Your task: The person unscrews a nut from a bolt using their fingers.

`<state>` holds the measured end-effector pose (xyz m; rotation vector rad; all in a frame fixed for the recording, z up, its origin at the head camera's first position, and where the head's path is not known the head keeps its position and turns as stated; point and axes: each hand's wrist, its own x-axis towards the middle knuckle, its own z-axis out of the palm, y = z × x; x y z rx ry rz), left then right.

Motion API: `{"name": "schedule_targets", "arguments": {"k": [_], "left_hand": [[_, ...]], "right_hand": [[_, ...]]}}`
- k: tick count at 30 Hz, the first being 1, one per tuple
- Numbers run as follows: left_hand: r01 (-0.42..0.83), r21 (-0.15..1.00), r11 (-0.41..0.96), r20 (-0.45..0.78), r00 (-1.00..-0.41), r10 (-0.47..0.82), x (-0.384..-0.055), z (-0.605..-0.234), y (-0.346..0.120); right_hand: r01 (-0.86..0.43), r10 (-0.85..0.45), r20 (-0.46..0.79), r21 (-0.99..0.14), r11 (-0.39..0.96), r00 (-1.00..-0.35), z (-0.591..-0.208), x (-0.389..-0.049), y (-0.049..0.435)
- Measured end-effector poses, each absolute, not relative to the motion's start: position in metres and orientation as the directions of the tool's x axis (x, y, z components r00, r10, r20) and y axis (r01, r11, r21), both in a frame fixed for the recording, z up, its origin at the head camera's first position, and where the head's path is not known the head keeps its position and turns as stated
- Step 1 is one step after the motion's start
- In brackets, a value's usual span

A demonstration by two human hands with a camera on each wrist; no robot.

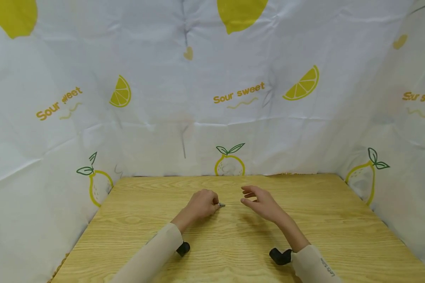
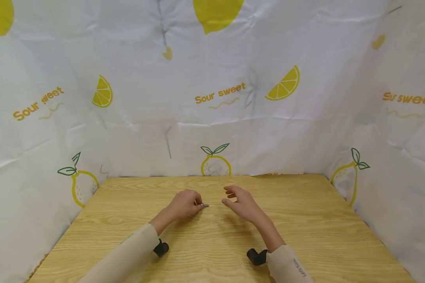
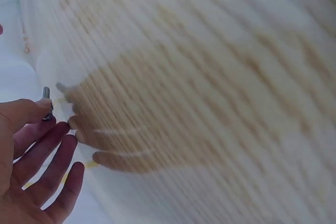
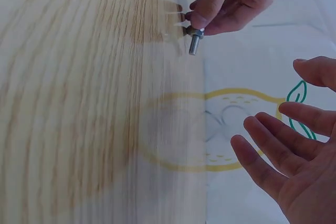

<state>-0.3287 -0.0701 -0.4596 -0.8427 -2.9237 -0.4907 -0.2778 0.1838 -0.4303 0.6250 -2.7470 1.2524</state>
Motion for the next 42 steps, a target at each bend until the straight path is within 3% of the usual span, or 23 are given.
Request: {"name": "schedule_targets", "arguments": {"k": [18,28,34,42], "left_hand": [[0.541,0.503,0.673,0.265,-0.838,0.476,-0.32,-0.443,-0.071],[0.577,0.628,0.523,0.371,-0.812,0.451,-0.3,-0.435,-0.068],[0.614,0.661,0.431,0.45,-0.784,0.427,-0.288,-0.426,-0.069],[0.691,0.623,0.365,0.564,-0.721,0.402,-0.279,-0.419,-0.067]], "right_hand": [[-0.387,-0.366,0.206,-0.748,0.539,-0.908,-0.428,-0.282,0.168],[-0.41,-0.399,0.209,-0.745,0.527,-0.893,-0.42,-0.28,0.159],[-0.432,-0.476,0.206,-0.791,0.434,-0.855,-0.413,-0.28,0.156],[-0.4,-0.55,0.199,-0.875,0.272,-0.811,-0.408,-0.282,0.153]]}}
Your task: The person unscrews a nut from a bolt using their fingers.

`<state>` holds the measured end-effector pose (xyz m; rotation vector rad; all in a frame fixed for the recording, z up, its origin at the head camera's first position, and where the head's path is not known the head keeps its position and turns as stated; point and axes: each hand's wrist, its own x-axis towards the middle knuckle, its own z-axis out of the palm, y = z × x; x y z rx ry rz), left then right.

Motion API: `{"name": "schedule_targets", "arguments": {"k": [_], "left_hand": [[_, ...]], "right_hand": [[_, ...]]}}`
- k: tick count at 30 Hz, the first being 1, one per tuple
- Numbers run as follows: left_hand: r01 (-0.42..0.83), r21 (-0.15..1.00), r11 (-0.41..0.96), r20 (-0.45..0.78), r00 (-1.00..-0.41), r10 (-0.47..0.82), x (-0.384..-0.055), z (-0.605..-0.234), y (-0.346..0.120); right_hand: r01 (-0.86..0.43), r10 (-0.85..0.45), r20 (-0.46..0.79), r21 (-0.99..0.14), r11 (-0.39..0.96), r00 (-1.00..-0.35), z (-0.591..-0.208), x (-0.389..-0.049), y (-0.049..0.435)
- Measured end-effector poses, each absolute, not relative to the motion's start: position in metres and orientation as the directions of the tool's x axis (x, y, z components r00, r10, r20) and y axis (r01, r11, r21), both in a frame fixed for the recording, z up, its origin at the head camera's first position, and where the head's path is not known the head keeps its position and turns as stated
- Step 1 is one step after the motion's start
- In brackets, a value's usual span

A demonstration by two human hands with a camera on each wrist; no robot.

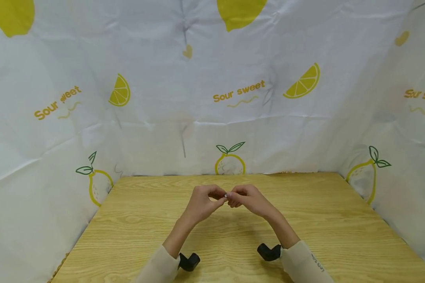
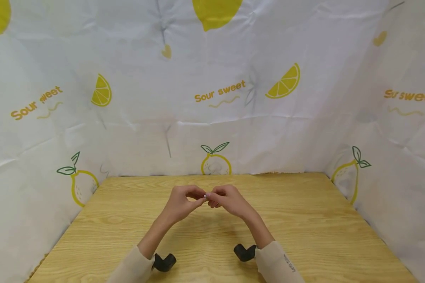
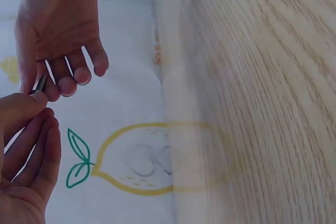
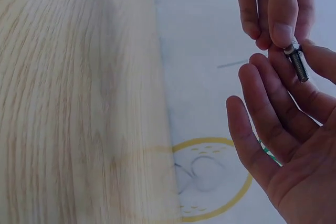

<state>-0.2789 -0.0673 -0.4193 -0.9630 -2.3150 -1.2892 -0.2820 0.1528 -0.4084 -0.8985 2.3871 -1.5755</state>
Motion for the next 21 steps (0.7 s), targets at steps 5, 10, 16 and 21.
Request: {"name": "schedule_targets", "arguments": {"k": [5,10,16,21], "left_hand": [[0.714,0.613,0.34,0.609,-0.7,0.372,-0.276,-0.418,-0.067],[0.73,0.608,0.313,0.639,-0.684,0.352,-0.274,-0.419,-0.068],[0.729,0.621,0.289,0.633,-0.684,0.363,-0.272,-0.417,-0.069],[0.72,0.635,0.278,0.624,-0.691,0.364,-0.27,-0.416,-0.07]], "right_hand": [[-0.384,-0.56,0.201,-0.894,0.23,-0.804,-0.404,-0.281,0.152],[-0.372,-0.564,0.194,-0.902,0.219,-0.803,-0.4,-0.279,0.152],[-0.398,-0.568,0.213,-0.89,0.223,-0.795,-0.397,-0.278,0.153],[-0.393,-0.577,0.202,-0.891,0.228,-0.791,-0.397,-0.277,0.151]]}}
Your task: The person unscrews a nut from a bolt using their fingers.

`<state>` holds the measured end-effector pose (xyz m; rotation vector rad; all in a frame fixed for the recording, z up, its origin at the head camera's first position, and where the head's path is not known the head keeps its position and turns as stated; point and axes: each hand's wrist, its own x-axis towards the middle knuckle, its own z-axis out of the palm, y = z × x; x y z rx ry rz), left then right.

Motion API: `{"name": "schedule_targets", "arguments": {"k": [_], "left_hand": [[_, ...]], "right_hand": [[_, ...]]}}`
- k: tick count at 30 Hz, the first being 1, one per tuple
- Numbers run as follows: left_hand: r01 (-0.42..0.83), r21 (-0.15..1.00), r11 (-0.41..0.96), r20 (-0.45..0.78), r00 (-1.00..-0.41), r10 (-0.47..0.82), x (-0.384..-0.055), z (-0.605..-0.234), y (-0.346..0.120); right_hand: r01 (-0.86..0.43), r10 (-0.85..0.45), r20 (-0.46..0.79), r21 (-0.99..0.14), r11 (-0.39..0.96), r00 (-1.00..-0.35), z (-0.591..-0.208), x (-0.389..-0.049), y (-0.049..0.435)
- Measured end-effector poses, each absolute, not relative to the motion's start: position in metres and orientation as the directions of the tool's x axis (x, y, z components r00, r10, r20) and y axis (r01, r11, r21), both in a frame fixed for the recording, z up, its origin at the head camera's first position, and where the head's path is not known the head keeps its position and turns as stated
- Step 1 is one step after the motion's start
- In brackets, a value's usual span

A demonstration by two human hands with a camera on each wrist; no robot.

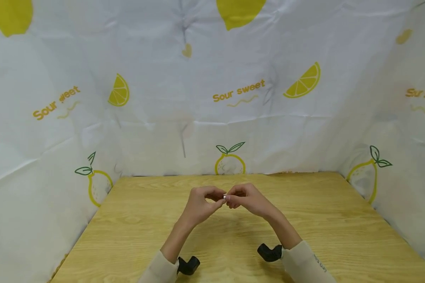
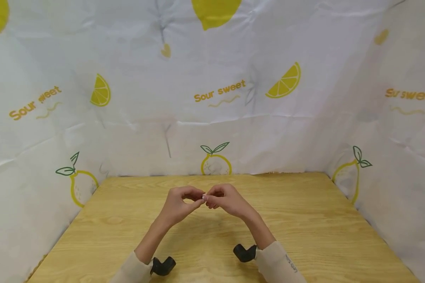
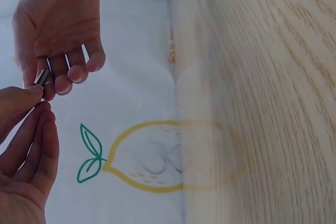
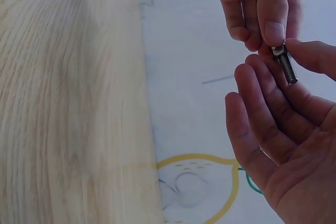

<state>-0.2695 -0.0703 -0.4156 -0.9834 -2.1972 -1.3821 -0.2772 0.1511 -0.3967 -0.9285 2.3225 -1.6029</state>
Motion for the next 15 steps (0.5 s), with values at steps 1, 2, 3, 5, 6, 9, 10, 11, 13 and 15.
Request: {"name": "schedule_targets", "arguments": {"k": [1,2,3,5,6,9,10,11,13,15], "left_hand": [[0.724,0.633,0.274,0.629,-0.687,0.364,-0.269,-0.416,-0.071],[0.725,0.632,0.274,0.631,-0.686,0.363,-0.268,-0.416,-0.071],[0.729,0.628,0.273,0.635,-0.683,0.362,-0.268,-0.415,-0.071],[0.735,0.622,0.269,0.643,-0.676,0.36,-0.267,-0.414,-0.071],[0.737,0.62,0.27,0.645,-0.675,0.359,-0.267,-0.414,-0.071],[0.733,0.625,0.266,0.641,-0.678,0.36,-0.266,-0.41,-0.072],[0.733,0.627,0.263,0.639,-0.678,0.363,-0.266,-0.409,-0.073],[0.732,0.631,0.258,0.638,-0.678,0.365,-0.265,-0.408,-0.073],[0.733,0.632,0.251,0.638,-0.676,0.369,-0.264,-0.406,-0.074],[0.737,0.629,0.248,0.64,-0.672,0.373,-0.263,-0.405,-0.074]], "right_hand": [[-0.39,-0.576,0.199,-0.892,0.228,-0.793,-0.396,-0.277,0.151],[-0.392,-0.574,0.2,-0.89,0.231,-0.794,-0.396,-0.276,0.15],[-0.393,-0.572,0.203,-0.891,0.23,-0.795,-0.396,-0.275,0.15],[-0.398,-0.568,0.212,-0.889,0.226,-0.795,-0.393,-0.274,0.15],[-0.401,-0.565,0.216,-0.888,0.225,-0.796,-0.391,-0.273,0.15],[-0.408,-0.556,0.223,-0.882,0.234,-0.801,-0.387,-0.27,0.15],[-0.41,-0.55,0.225,-0.88,0.239,-0.804,-0.386,-0.269,0.149],[-0.411,-0.544,0.227,-0.878,0.244,-0.808,-0.385,-0.269,0.149],[-0.413,-0.536,0.229,-0.875,0.252,-0.813,-0.384,-0.267,0.148],[-0.418,-0.529,0.234,-0.871,0.259,-0.816,-0.384,-0.267,0.148]]}}
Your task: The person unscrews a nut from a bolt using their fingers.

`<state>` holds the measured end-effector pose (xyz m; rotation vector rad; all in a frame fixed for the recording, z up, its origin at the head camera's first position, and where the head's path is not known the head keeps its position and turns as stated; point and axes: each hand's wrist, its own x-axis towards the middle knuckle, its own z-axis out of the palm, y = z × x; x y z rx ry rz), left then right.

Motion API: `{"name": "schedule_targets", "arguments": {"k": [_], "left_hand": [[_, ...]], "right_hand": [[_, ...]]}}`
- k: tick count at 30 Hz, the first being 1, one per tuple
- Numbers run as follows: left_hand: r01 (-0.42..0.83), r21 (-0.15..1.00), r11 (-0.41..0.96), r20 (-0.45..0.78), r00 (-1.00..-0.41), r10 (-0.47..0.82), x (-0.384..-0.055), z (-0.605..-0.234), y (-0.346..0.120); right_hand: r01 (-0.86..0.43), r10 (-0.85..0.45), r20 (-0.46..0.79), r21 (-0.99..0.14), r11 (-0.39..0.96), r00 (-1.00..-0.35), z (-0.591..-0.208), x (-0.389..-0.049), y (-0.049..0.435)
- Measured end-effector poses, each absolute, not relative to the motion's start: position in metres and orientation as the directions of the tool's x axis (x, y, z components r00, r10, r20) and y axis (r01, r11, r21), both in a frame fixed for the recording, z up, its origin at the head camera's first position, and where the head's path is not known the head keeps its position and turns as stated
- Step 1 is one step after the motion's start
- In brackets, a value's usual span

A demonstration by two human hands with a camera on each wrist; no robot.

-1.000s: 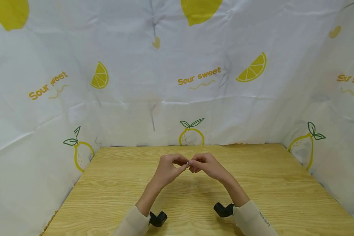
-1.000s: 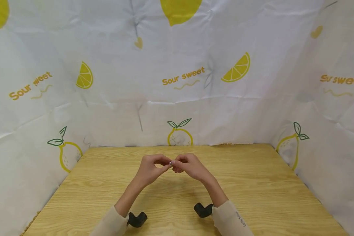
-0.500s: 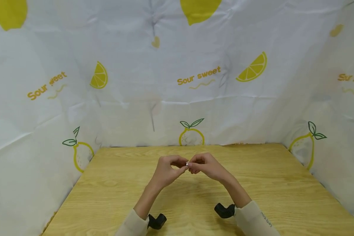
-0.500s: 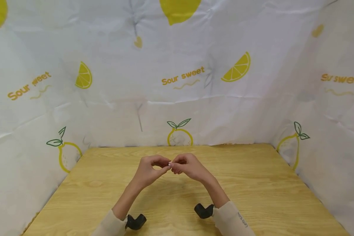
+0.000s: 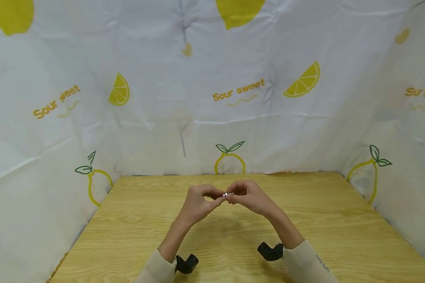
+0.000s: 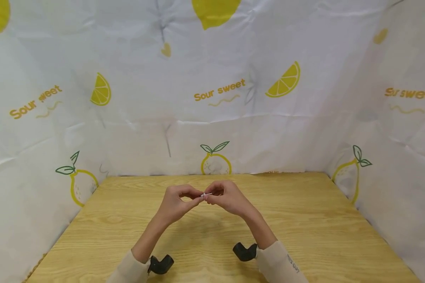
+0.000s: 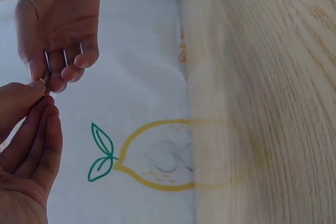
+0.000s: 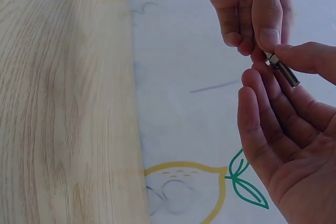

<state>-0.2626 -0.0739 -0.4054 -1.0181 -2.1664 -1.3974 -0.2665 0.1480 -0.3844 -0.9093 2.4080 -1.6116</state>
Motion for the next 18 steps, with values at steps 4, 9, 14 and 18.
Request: {"name": "schedule_targets", "arguments": {"k": [4,9,14,18], "left_hand": [[0.744,0.617,0.257,0.642,-0.665,0.382,-0.263,-0.4047,-0.0752],[0.756,0.602,0.257,0.65,-0.651,0.391,-0.2634,-0.4047,-0.0754],[0.778,0.579,0.244,0.675,-0.626,0.39,-0.2641,-0.405,-0.075],[0.793,0.561,0.238,0.693,-0.607,0.39,-0.2646,-0.4057,-0.0746]], "right_hand": [[-0.438,-0.524,0.254,-0.86,0.263,-0.813,-0.3848,-0.2677,0.1476],[-0.447,-0.533,0.263,-0.859,0.251,-0.804,-0.3854,-0.2678,0.1504],[-0.416,-0.551,0.208,-0.864,0.283,-0.808,-0.3846,-0.269,0.1528],[-0.398,-0.579,0.156,-0.86,0.319,-0.801,-0.3841,-0.2708,0.1521]]}}
